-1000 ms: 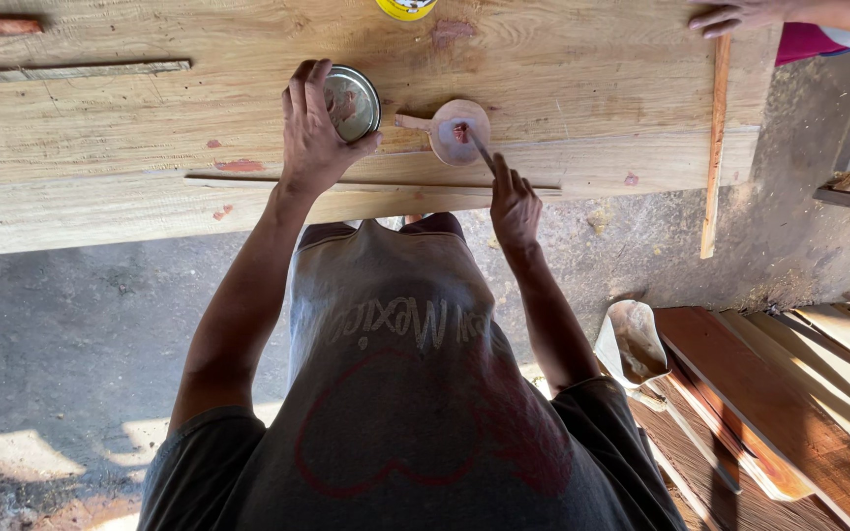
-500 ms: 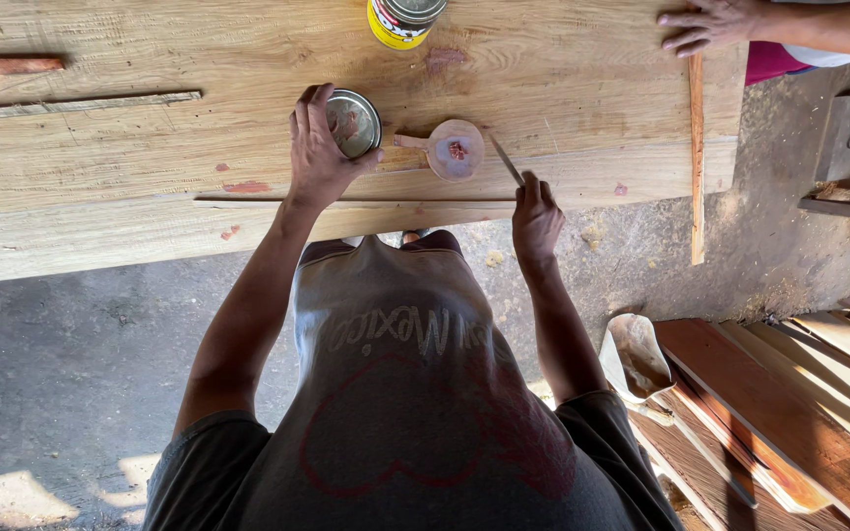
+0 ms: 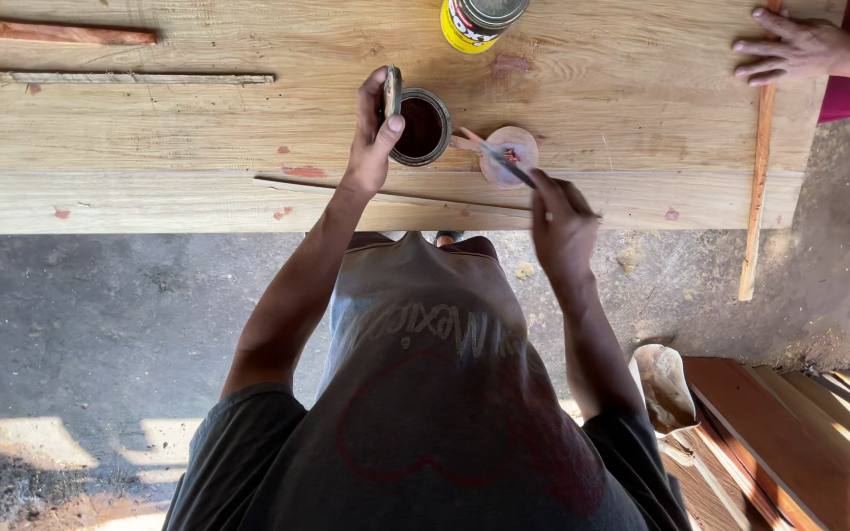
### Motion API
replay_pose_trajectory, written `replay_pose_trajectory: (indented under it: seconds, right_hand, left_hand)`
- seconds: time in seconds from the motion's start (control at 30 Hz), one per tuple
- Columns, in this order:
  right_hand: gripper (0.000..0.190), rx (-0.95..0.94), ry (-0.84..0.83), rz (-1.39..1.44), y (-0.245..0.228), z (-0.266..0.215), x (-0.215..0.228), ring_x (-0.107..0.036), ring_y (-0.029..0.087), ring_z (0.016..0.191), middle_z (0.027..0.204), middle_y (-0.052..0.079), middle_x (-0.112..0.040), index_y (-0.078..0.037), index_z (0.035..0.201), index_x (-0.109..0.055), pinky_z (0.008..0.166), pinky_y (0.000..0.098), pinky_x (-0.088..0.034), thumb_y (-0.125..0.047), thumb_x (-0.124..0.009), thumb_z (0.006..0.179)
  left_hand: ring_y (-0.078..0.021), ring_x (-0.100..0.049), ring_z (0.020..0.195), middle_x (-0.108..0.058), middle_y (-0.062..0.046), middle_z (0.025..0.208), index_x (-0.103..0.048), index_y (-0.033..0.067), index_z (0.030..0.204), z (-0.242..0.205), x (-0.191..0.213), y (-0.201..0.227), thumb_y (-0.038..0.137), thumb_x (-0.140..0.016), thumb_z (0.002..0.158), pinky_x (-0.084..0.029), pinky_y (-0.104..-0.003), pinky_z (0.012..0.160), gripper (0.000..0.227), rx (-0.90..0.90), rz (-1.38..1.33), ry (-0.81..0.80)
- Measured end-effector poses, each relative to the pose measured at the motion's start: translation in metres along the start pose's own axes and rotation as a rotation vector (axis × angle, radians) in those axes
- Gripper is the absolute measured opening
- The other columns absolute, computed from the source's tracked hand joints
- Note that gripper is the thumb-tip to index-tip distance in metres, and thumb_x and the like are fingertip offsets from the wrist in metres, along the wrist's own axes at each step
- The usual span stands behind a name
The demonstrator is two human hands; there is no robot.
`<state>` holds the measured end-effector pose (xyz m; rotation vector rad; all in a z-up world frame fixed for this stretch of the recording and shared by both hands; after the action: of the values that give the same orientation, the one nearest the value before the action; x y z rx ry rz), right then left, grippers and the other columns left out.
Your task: The person uses an angle grinder to smooth a small wooden disc, then moves to a workbench to mix a reddish paste with a white substance using a knife. The mixture is prepared in a small container.
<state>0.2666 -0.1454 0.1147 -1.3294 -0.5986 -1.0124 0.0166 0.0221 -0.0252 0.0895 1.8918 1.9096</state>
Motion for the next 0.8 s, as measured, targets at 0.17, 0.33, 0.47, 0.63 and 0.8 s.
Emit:
replay_pose_trajectory:
  seconds: [0.17,0.33,0.47,0.63,0.8]
  right_hand:
    - [0.03,0.301,0.015,-0.15,-0.036,0.034,-0.029,-0.072,0.03,0.09,0.106,0.013,-0.071,-0.005,0.119,-0.072,0.078,0.0403,-0.061,-0.003,-0.072,0.089]
    - [0.024,0.374,-0.127,-0.327,-0.027,0.057,-0.083,-0.07,0.029,0.083,0.094,0.012,-0.069,-0.004,0.105,-0.071,0.067,0.0413,-0.058,-0.006,-0.069,0.081]
    - [0.014,0.285,-0.152,-0.036,-0.009,0.058,-0.1,-0.069,0.03,0.076,0.088,0.012,-0.068,-0.003,0.096,-0.069,0.062,0.0431,-0.056,-0.005,-0.069,0.082]
    - [0.012,0.346,-0.166,-0.123,-0.008,0.058,-0.101,-0.07,0.03,0.073,0.086,0.014,-0.069,-0.004,0.096,-0.068,0.058,0.0431,-0.055,-0.008,-0.071,0.085]
    - [0.012,0.243,-0.243,-0.064,-0.011,0.058,-0.091,-0.072,0.026,0.071,0.093,0.015,-0.071,-0.001,0.1,-0.07,0.058,0.0404,-0.055,-0.006,-0.07,0.088]
  left_hand:
    - [-0.0275,-0.031,0.156,-0.034,-0.014,0.163,-0.021,0.0058,0.163,-0.005,-0.031,0.016,0.058,-0.068,0.099,-0.024,-0.041,0.131,0.095,0.031,0.03,-0.118]
    - [-0.0311,-0.038,0.146,-0.041,-0.016,0.152,-0.028,0.0051,0.16,-0.01,-0.058,0.034,0.058,-0.075,0.092,-0.028,-0.044,0.128,0.098,-0.014,0.177,-0.202]
    - [-0.0336,-0.045,0.136,-0.051,-0.017,0.144,-0.036,0.0057,0.156,-0.013,-0.066,0.044,0.057,-0.075,0.087,-0.03,-0.048,0.124,0.095,-0.069,0.451,-0.248]
    - [-0.0336,-0.045,0.136,-0.05,-0.017,0.14,-0.037,0.0068,0.156,-0.019,-0.072,0.048,0.056,-0.075,0.086,-0.031,-0.048,0.123,0.093,-0.066,0.433,-0.262]
    - [-0.031,-0.046,0.133,-0.047,-0.016,0.135,-0.036,0.0075,0.157,-0.014,-0.072,0.044,0.058,-0.074,0.089,-0.034,-0.046,0.121,0.093,-0.059,0.396,-0.273]
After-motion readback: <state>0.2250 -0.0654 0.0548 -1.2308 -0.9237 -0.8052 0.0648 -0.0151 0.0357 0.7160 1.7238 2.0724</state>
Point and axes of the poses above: each hand's wrist, its own z-axis towards the middle knuckle, its own x-axis out of the back of the hand, y = z × x, the point moved 2 cm from there along z, towards the middle knuckle
